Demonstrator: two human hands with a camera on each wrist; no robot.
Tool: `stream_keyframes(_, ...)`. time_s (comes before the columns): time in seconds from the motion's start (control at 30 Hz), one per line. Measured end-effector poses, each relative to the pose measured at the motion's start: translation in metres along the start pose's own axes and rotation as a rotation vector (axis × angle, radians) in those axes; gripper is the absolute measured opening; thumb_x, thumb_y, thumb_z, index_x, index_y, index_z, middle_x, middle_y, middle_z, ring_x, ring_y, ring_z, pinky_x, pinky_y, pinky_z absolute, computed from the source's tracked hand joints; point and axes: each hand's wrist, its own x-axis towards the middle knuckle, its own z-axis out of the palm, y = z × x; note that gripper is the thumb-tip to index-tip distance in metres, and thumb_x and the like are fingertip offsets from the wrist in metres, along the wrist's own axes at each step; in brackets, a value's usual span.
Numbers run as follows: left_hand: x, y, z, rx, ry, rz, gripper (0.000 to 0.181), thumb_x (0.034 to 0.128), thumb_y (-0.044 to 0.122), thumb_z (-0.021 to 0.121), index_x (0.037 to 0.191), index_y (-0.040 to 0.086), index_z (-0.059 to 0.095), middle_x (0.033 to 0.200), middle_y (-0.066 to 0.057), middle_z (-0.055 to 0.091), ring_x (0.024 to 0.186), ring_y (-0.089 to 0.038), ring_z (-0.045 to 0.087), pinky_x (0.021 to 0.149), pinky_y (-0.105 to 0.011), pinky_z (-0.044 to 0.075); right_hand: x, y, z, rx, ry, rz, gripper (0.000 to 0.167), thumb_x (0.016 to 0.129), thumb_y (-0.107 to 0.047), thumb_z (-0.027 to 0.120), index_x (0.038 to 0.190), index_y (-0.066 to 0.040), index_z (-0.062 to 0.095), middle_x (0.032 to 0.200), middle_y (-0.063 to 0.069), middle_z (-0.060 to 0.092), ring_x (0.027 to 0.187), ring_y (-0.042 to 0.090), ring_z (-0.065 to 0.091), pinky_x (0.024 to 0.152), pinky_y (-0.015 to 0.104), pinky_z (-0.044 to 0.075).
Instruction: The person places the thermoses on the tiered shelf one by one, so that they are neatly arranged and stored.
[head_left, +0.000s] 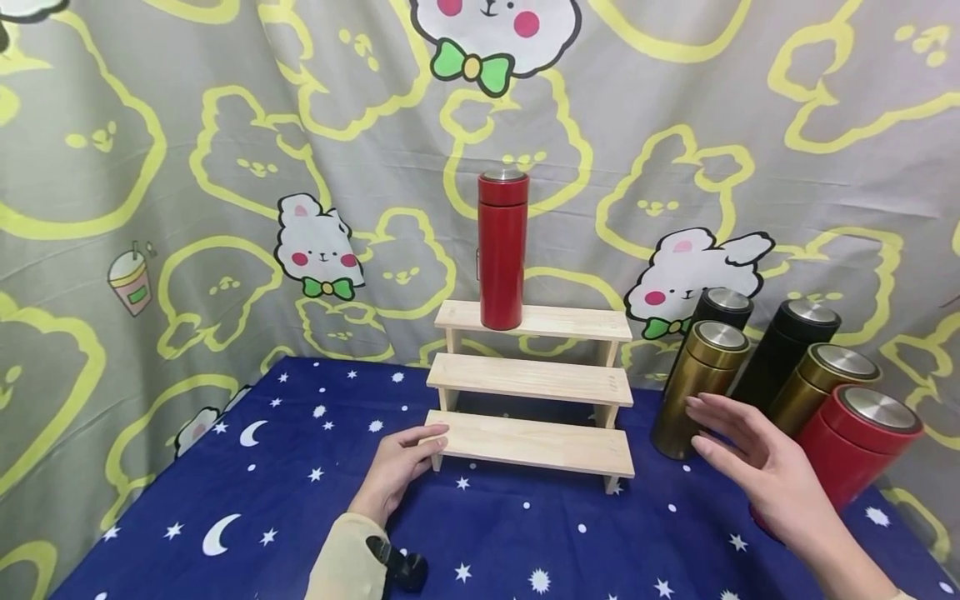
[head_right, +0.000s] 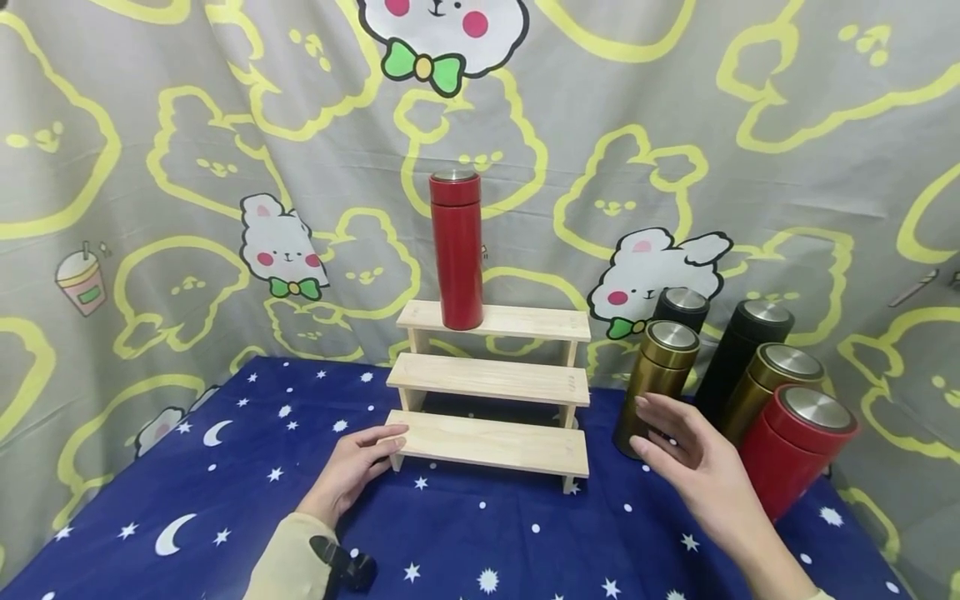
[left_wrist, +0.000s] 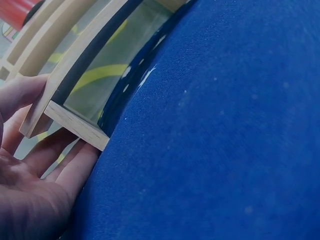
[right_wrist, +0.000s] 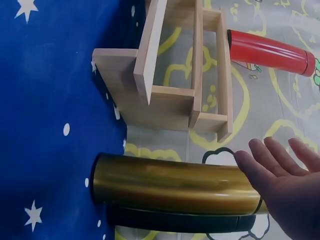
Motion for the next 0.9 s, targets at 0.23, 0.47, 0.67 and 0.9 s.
stream_keyframes(0.23, -0.001, -0.001, 0.001, -0.004, -0.001, 0.002, 0.033, 0.0856, 0.013, 0.078, 0.115, -0.001, 0.072, 0.137, -0.025, 0.052, 0.11, -0.026, 0.062, 0.094, -0.043, 0.048, -0.016, 0.001, -0.009, -0.026, 0.11, 0.08, 0.05, 0.096, -0.01, 0.065, 0.143, -0.01, 0.047, 0.13, -0.004, 0.061, 0.111, -0.002, 0.058, 0.081, 0.011, 0.048)
stream_keyframes(0.47, -0.001, -0.002, 0.003, -0.012, -0.014, 0.009, 0.033, 0.0854, 0.014, 0.078, 0.114, 0.0, 0.072, 0.136, -0.024, 0.052, 0.109, -0.024, 0.062, 0.094, -0.042, 0.049, -0.038, 0.009, -0.017, -0.15, 0.243, 0.165, 0.053, 0.093, -0.012, 0.07, 0.141, -0.011, 0.048, 0.126, -0.009, 0.061, 0.102, -0.01, 0.057, 0.073, 0.008, 0.048)
stream_keyframes(0.67, 0.001, -0.002, 0.002, -0.014, -0.004, 0.01, 0.032, 0.0853, 0.013, 0.078, 0.114, -0.001, 0.072, 0.136, -0.024, 0.052, 0.108, -0.025, 0.062, 0.094, -0.042, 0.049, -0.055, 0.021, -0.028, -0.144, 0.349, 0.182, 0.048, 0.09, -0.002, 0.071, 0.134, -0.004, 0.052, 0.116, -0.018, 0.063, 0.096, -0.011, 0.059, 0.071, 0.006, 0.046)
stream_keyframes(0.9, -0.001, -0.004, 0.001, 0.002, -0.005, 0.002, 0.033, 0.0851, 0.014, 0.078, 0.114, 0.0, 0.072, 0.136, -0.024, 0.052, 0.108, -0.025, 0.062, 0.094, -0.042, 0.049, -0.07, 0.057, -0.044, 0.514, 0.613, -0.162, 0.031, 0.087, 0.029, 0.039, 0.107, 0.018, 0.06, 0.098, 0.008, 0.073, 0.09, 0.012, 0.07, 0.075, 0.017, 0.053)
